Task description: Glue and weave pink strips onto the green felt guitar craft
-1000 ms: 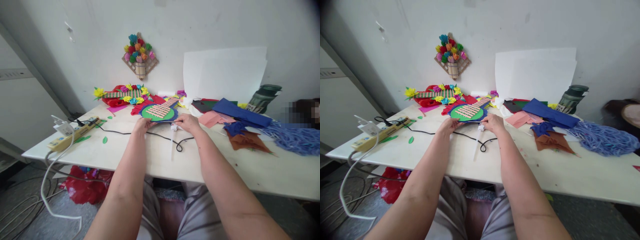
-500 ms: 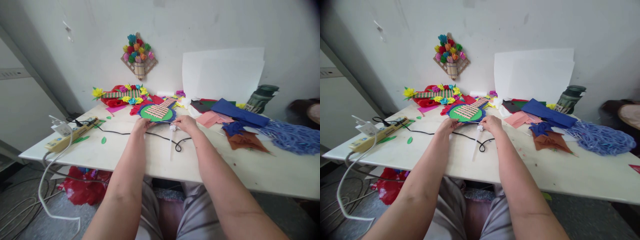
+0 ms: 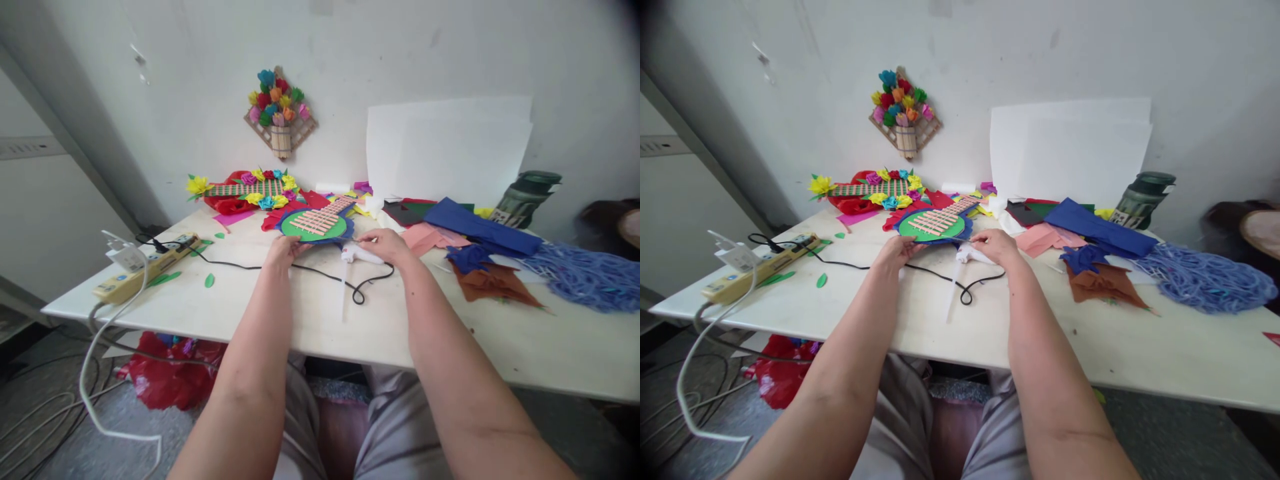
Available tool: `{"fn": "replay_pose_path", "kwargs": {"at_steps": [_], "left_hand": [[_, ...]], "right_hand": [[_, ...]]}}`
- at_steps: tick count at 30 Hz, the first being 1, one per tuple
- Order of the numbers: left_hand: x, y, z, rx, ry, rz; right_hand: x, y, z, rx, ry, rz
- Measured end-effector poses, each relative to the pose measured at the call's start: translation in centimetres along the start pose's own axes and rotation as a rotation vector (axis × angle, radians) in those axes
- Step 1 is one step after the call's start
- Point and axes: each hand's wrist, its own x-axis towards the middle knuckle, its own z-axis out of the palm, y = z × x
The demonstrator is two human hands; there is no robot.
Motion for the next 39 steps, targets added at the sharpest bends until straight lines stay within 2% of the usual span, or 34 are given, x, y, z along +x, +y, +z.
{"fn": "replay_pose_path", "kwargs": {"at_steps": [4, 8, 13, 19, 22, 27, 30, 33, 39], "left_hand": [[-0.1, 0.1, 0.0, -0.007, -0.069, -0.011], [-0.3, 0.2, 0.1, -0.020, -0.127, -0.037], [-0.8, 0.3, 0.1, 0.016, -0.213, -0.062], [-1.0, 0.2, 0.4, 0.078, -0.191, -0.058], [-1.2, 0.2, 0.7, 0.108, -0.180, -0.092], [-1.7, 0.4, 1.1, 0.143, -0.186, -0.260], [-1.8, 0.5, 1.2, 0.153, -0.191, -0.301], [-1.7, 0.5, 1.2, 0.135, -0.191, -0.293], [-1.5, 0.2, 1.3, 0.119, -0.202, -0.270]], "right_hand": [[0.5, 1.3, 0.1, 0.166, 0.142, 0.011], [1.3, 1.1, 1.1, 0.306, 0.234, 0.014], [1.1, -0.5, 1.5, 0.613, 0.219, 0.049], [0.8, -1.7, 2.0, 0.806, 0.258, 0.125], [1.2, -1.7, 2.7, 0.802, 0.281, 0.121], [1.7, -1.3, 3.7, 0.739, 0.255, 0.118], [1.9, -1.1, 4.0, 0.659, 0.244, 0.114], [1.8, -1.1, 3.5, 0.508, 0.248, 0.110], [0.4, -2.1, 1.1, 0.164, 0.327, 0.062]]}}
